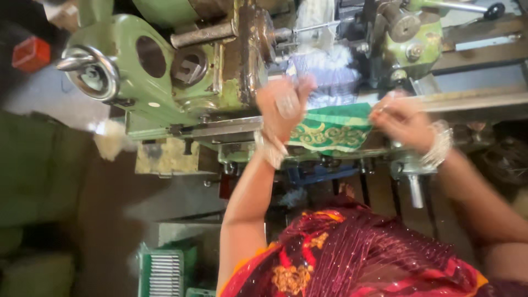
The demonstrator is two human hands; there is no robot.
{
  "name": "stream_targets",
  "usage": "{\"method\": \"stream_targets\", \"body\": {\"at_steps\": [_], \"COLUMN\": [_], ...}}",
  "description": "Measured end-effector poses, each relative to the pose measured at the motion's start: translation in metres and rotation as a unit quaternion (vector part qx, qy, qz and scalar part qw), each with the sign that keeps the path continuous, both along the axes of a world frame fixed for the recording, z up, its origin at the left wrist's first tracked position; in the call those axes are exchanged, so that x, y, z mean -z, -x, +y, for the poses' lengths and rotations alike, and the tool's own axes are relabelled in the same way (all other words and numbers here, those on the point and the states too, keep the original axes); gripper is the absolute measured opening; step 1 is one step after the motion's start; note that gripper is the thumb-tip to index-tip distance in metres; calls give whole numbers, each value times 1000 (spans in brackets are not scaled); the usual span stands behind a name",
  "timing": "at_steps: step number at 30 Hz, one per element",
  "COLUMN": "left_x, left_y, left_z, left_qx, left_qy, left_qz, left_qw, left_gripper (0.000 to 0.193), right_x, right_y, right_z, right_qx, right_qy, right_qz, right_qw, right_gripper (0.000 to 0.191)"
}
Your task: The person operates a green industrial machine, repeatedly inserting small metal rods into a slot and pulling a lever to process them. The processed rods are then placed into green plastic bins below.
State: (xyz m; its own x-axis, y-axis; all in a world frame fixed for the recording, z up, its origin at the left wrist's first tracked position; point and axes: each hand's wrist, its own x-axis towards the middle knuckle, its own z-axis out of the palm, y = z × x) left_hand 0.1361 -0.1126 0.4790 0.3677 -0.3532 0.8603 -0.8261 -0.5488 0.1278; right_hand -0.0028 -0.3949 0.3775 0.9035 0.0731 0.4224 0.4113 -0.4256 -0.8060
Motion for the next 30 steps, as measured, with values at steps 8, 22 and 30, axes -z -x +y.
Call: {"method": "stream_targets", "body": {"at_steps": [8, 22, 30], "left_x": [71, 104, 126], "left_y": [-198, -224, -238], "left_z": [-145, -191, -200], "left_qx": [196, -17, -92], "left_qy": [553, 567, 626], "left_qz": [672, 486, 597], "left_qw": [451, 665, 493], "left_gripper": [38, 49, 46], "right_x": [-17, -4, 41], "right_y": [-111, -125, -108], "right_z": [-222, -271, -231], "right_qx": [283, 284, 363], "right_qy": [87, 200, 397], "right_qz": [-104, 183, 90], "right_qw": [949, 920, 838], "right_gripper": [10, 22, 13]}}
